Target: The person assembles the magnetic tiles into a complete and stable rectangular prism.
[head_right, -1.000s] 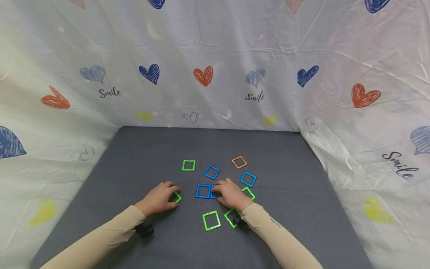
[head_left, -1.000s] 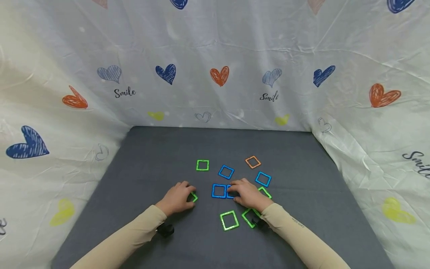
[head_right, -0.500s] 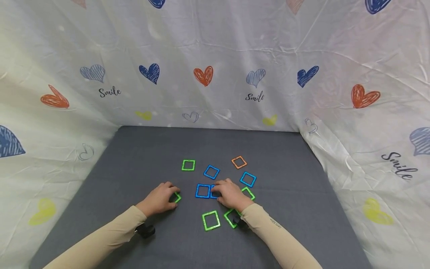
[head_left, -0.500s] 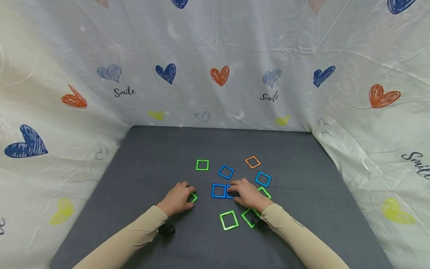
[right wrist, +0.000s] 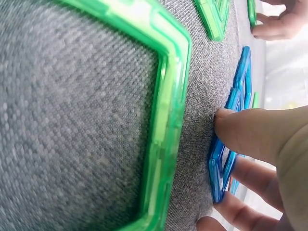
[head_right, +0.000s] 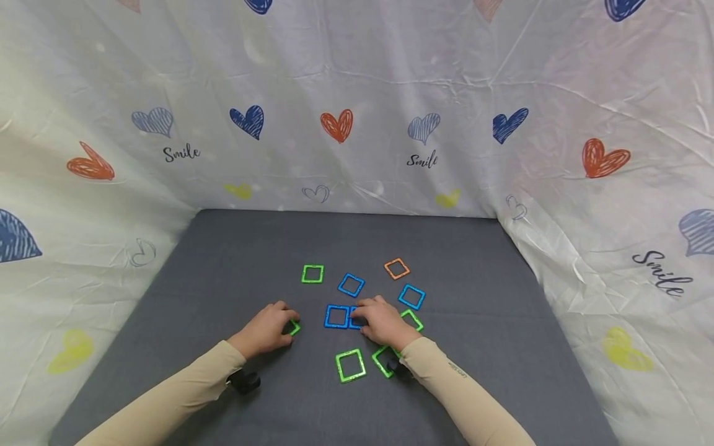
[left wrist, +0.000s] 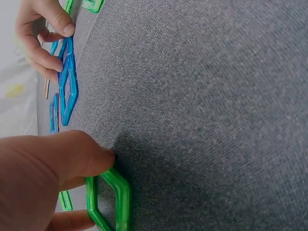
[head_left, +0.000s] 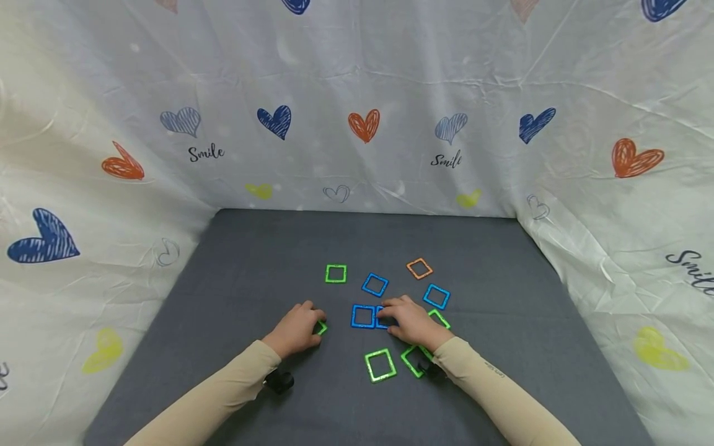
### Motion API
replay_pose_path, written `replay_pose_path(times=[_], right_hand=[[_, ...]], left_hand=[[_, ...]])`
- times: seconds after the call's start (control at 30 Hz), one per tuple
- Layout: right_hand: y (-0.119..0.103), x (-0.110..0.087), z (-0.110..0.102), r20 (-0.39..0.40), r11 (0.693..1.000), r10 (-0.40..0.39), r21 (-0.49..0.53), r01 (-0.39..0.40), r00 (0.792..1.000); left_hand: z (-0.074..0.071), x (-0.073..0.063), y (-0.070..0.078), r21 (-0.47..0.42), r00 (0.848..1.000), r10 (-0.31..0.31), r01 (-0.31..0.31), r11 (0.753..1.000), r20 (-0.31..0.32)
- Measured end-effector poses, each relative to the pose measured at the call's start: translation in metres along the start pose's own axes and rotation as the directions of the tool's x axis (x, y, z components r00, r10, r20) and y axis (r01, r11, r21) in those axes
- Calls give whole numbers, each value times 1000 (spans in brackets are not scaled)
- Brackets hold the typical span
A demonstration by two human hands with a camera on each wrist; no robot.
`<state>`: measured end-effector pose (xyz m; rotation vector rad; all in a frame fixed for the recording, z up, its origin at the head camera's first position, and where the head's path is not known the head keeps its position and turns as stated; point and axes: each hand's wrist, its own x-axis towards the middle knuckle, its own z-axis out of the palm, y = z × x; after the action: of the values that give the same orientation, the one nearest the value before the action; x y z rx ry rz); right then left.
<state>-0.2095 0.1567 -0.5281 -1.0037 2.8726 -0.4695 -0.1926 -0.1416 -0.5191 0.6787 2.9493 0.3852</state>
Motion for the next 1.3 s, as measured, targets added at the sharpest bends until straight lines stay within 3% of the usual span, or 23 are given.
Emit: replay_pose_path(times=[0.43,0.6,0.83,1.13,1.3], right_hand=[[0,0,2,10,1000,6,7,-6,1000],[0,0,2,7,1000,5,7,-6,1000],[0,0,3,6,1000,12,13,-12,1000],[0,0,2,2,1000,9,0,-9,1000],[0,1,2,-11,1000,10,-11,-10,1000]], left_hand=[[4,8,0,-59,1000,-11,9,998,-27],[5,12,2,-99,997,-3,-4,995,-76],[6,18,6,-143,981,27,-55,988,-191],[9,28,13,-204,962,32,-90,975,-271],[12,33,17,-243,960,13,-84,966,-281]])
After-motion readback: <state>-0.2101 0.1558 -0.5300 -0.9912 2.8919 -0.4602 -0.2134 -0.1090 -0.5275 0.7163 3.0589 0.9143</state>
